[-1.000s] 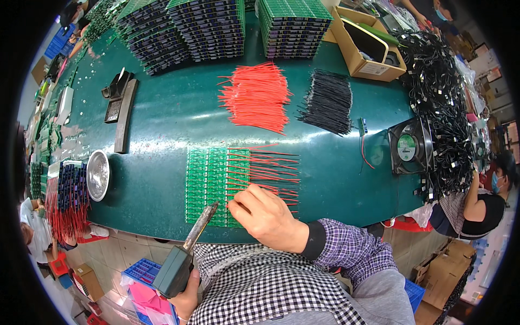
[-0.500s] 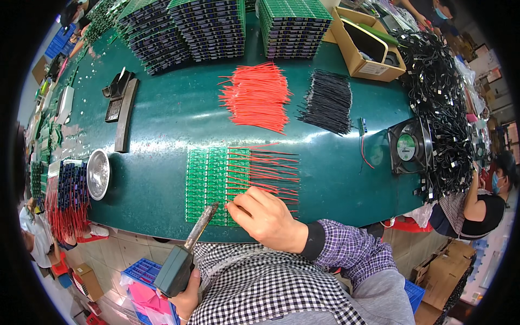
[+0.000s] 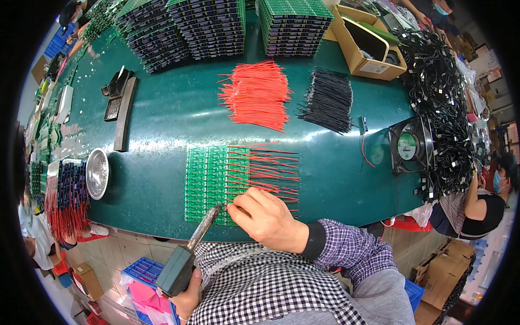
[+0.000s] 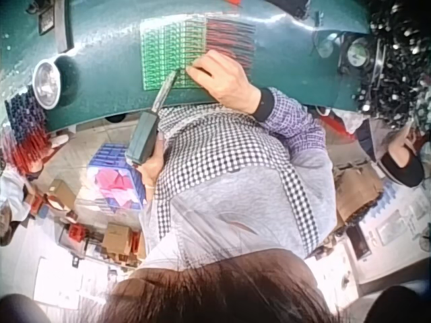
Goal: The person holds red wires in place on a circuit board panel and solders them using a soldering iron, picks up additional wires from a pile to align them on the board, and solders them down.
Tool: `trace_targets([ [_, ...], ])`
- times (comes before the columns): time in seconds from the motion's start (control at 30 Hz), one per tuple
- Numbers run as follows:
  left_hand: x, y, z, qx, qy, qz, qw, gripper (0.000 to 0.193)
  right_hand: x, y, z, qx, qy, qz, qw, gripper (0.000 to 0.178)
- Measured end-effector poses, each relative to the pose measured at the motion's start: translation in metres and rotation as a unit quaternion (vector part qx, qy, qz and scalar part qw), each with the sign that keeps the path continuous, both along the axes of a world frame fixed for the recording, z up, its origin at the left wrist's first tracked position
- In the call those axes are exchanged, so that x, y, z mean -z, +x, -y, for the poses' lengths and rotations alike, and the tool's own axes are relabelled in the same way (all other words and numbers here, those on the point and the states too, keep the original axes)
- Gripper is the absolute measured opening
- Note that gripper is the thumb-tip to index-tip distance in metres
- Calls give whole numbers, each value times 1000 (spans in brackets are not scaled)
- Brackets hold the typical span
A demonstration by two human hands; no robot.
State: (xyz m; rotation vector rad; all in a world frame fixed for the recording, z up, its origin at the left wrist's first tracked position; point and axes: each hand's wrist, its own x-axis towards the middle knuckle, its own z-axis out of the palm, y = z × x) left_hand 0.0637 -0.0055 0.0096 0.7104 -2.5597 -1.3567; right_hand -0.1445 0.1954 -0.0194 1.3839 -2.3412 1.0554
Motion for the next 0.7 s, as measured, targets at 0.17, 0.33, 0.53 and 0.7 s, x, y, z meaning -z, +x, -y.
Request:
trace_targets([
  [0.17, -1, 3, -9, -78, 2, 11, 997, 25, 0, 0, 0, -1, 5, -5, 1000, 35],
  [0.33, -3, -3, 0, -6, -14, 29, 999, 22, 0, 1, 0, 2, 7, -7, 1000, 34],
  [0.53, 4, 6, 0, -9, -50, 2, 999, 21, 0, 1, 1, 6, 6, -5, 1000, 33],
  [0.7, 12, 26, -6, -177, 86, 67, 978, 37, -1, 1, 1, 6, 10, -2, 1000, 35],
])
